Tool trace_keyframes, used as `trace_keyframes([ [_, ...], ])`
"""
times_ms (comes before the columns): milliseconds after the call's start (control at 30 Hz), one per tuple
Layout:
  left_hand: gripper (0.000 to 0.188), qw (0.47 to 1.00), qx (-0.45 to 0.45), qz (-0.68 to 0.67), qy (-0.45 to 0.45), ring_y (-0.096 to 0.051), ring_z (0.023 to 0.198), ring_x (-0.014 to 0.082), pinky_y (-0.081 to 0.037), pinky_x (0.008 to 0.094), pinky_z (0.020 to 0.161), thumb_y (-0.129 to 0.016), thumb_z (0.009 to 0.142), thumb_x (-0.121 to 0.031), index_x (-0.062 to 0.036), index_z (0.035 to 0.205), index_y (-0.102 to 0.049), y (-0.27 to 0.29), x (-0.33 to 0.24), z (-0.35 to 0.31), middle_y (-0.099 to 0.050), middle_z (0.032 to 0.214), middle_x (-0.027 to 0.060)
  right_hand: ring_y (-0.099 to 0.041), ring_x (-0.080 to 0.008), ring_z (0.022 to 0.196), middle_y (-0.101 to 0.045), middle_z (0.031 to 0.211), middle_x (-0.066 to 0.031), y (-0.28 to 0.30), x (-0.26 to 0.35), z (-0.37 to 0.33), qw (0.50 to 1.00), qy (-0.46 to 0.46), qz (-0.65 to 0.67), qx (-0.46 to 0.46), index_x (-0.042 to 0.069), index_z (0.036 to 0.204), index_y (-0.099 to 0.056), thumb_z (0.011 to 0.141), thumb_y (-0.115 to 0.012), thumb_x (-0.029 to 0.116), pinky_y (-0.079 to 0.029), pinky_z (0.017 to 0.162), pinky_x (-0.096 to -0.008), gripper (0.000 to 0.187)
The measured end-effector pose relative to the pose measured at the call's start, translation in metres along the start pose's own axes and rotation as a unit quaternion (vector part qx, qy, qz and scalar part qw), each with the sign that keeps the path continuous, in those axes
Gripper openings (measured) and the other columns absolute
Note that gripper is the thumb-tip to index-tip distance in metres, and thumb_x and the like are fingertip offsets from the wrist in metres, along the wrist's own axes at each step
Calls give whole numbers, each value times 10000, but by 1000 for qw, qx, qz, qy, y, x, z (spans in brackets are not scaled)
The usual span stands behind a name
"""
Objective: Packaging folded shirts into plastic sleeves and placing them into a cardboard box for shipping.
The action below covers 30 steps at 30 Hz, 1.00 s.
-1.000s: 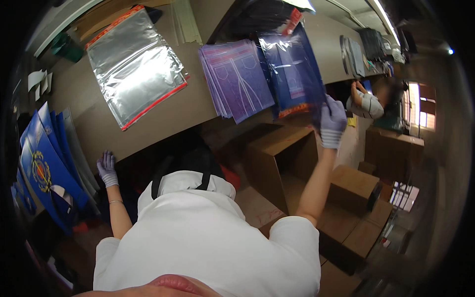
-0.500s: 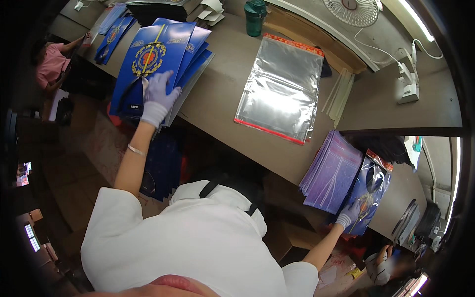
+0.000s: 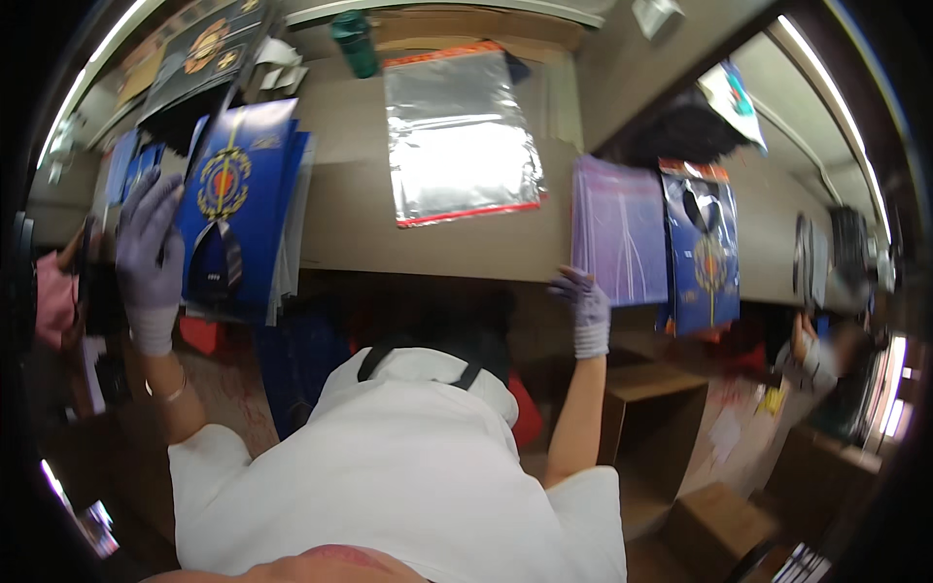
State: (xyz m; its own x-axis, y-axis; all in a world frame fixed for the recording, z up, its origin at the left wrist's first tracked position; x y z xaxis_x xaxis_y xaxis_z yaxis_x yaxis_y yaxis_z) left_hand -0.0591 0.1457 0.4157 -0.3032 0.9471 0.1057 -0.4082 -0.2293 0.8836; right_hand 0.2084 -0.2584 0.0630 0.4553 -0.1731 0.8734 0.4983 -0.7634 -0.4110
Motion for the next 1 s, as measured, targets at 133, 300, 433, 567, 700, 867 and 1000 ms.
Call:
trace_keyframes([
  [133,294,977,-7,-81,-195,-518,1056,209,-403,373,900,-668,698,-71,-141,982,-652,-5,-80,-5,-583,1106,42,-563,-269,956,-574,1066,-175,-66,33,-28,989,-37,121,73,-55,1182,-461,709,-338,770,-429,859,-370,959],
  [300,239,888,-1,-277,-368,-488,1103,204,-383,374,919,-648,738,-167,-186,976,-642,-86,-157,-24,-567,1130,34,-516,-216,1016,-535,1117,-103,-19,47,-88,983,10,33,-178,-24,1178,-473,795,-605,451,-409,901,-329,624],
  [433,243,945,-12,-260,-199,-506,1068,219,-407,362,880,-657,712,-109,-154,948,-620,-185,-170,-6,-573,1090,33,-509,-193,984,-530,1108,-75,8,72,-135,959,120,-92,-238,1,1175,-479,789,-652,178,-405,893,-306,458],
  [567,229,913,312,-254,-63,-533,906,273,-445,370,792,-656,703,-159,-94,910,-583,-343,-157,-6,-566,955,91,-514,-182,935,-563,1011,-69,10,97,-175,863,188,-309,-352,-28,1072,-537,836,-604,170,-404,856,-319,316],
  [700,190,928,304,-215,-15,-531,905,282,-456,367,787,-656,702,-175,-101,863,-588,-429,-172,7,-563,944,100,-531,-206,880,-585,1001,-99,-1,66,-157,770,167,-463,-405,-38,1058,-550,848,-598,194,-421,802,-334,317],
  [867,100,917,267,-297,3,-541,866,299,-454,374,778,-595,724,-136,-86,809,-606,-486,-173,-1,-567,860,122,-621,-269,738,-643,834,-165,-31,13,-155,769,157,-504,-361,-13,969,-604,822,-624,222,-484,690,-349,278],
  [1000,148,852,251,-448,102,-575,721,273,-467,356,675,-548,777,-179,-51,777,-623,-509,-158,-3,-600,748,139,-629,-315,764,-642,804,-172,-24,-17,-139,768,126,-537,-325,1,918,-622,824,-605,262,-486,681,-360,278],
])
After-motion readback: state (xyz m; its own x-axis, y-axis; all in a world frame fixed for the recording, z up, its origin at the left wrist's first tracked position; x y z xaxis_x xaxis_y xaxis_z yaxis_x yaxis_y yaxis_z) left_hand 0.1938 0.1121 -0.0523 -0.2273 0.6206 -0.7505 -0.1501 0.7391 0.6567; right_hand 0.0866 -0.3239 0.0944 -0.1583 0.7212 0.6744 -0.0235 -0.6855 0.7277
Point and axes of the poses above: each hand's wrist, its own z-axis towards the middle knuckle, its own y-axis out of the back of the hand, x = y × z, the point moved 5 cm from there along z, towards the middle knuckle
